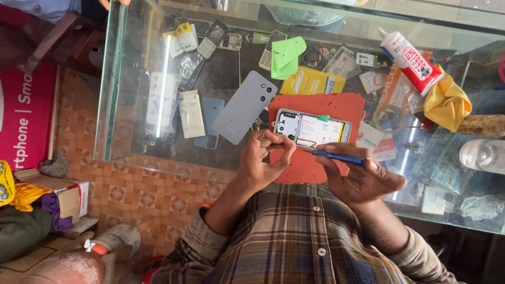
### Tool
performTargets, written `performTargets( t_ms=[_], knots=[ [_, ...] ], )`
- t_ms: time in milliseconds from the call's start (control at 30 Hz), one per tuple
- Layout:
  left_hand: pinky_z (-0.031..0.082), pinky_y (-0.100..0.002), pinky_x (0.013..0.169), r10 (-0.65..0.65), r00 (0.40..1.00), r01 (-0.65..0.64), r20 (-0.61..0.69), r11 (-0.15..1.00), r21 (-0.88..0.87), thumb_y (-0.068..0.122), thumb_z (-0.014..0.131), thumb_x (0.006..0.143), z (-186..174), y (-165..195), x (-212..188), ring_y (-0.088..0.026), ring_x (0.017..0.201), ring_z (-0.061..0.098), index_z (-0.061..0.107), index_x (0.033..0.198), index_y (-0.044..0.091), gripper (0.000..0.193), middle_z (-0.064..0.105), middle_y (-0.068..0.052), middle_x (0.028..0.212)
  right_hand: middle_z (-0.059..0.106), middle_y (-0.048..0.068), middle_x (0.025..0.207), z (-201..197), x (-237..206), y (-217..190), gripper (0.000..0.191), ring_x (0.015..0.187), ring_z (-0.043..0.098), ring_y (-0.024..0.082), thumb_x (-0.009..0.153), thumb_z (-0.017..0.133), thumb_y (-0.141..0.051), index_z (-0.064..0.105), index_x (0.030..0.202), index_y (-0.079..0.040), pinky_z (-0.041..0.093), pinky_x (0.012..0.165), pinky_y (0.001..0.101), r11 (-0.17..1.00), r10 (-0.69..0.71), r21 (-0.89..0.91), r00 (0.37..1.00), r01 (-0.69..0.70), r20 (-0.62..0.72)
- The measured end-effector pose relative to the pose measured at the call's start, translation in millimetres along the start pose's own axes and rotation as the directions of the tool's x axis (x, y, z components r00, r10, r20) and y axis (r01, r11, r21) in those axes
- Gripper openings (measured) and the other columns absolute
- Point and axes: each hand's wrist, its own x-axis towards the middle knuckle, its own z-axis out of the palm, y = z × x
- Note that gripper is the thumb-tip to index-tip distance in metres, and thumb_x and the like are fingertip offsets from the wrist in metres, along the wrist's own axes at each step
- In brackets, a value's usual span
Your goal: The person works on a disassembled smartphone placed on a red mat on a glass display counter, using a blue-handled screwdriver and a pry tool to unscrew and manipulate internal components. They handle the phone's back cover and battery area, then reassemble the phone and power it on, checking the screen at the end.
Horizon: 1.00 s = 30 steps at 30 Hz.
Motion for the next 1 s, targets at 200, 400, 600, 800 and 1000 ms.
performTargets(
  t_ms=[200, 400, 600, 800, 1000],
  knots=[
    [0.061, -0.033, 0.099, 0.081, 0.995, -0.083, 0.065, 0.996, 0.022, -0.016, 0.071, 0.095, 3, 11, 0, -0.019, 0.107, 0.072, 0.030, 0.126, 0.007, 0.056, 0.066, -0.015, 0.112, 0.070, 0.019, 0.101, 4, 9, -7, 0.080, 0.089, 0.078, 0.030, 0.086, 0.082, 0.004, 0.016, 0.125, -0.017, 0.068, 0.077, 0.0404, 0.985, -0.001, 0.172, 1.000, 0.003, -0.011],
    [0.061, -0.032, 0.099, 0.082, 0.994, -0.082, 0.070, 0.997, 0.000, -0.016, 0.071, 0.095, 4, 11, 1, -0.019, 0.109, 0.071, 0.028, 0.126, 0.007, 0.058, 0.066, -0.016, 0.113, 0.069, 0.021, 0.100, 9, 10, -7, 0.080, 0.089, 0.078, 0.032, 0.084, 0.082, 0.005, 0.016, 0.124, -0.016, 0.067, 0.076, 0.0434, 0.984, -0.001, 0.176, 1.000, 0.001, -0.002],
    [0.060, -0.032, 0.100, 0.103, 0.993, -0.105, 0.065, 0.994, 0.028, -0.016, 0.071, 0.094, 2, 7, 0, -0.019, 0.109, 0.071, 0.029, 0.125, 0.007, 0.056, 0.066, -0.016, 0.111, 0.068, 0.022, 0.102, 11, 13, -4, 0.078, 0.093, 0.077, 0.033, 0.086, 0.081, 0.006, 0.018, 0.126, -0.016, 0.068, 0.077, 0.0437, 0.976, -0.078, 0.204, 0.997, 0.071, 0.023],
    [0.060, -0.029, 0.088, 0.129, 0.992, -0.129, 0.008, 0.983, 0.135, -0.012, 0.071, 0.097, 1, -10, 16, -0.016, 0.099, 0.070, 0.032, 0.125, 0.004, 0.050, 0.065, -0.015, 0.109, 0.072, 0.028, 0.110, 26, 19, 6, 0.055, 0.098, 0.077, 0.033, 0.094, 0.061, 0.020, 0.020, 0.121, -0.007, 0.062, 0.072, 0.0402, 0.971, 0.028, 0.224, 0.970, -0.084, 0.242],
    [0.057, -0.032, 0.074, -0.135, 0.989, 0.101, 0.057, 0.913, 0.396, -0.005, 0.061, 0.101, -20, -18, 47, -0.021, 0.087, 0.070, 0.033, 0.125, 0.000, 0.038, 0.072, -0.013, 0.108, 0.066, 0.028, 0.112, 72, 39, 48, 0.048, 0.104, 0.075, 0.039, 0.099, 0.056, 0.023, 0.028, 0.128, -0.002, 0.063, 0.083, 0.0439, 0.951, -0.127, 0.301, 0.977, 0.071, 0.169]
  ],
)
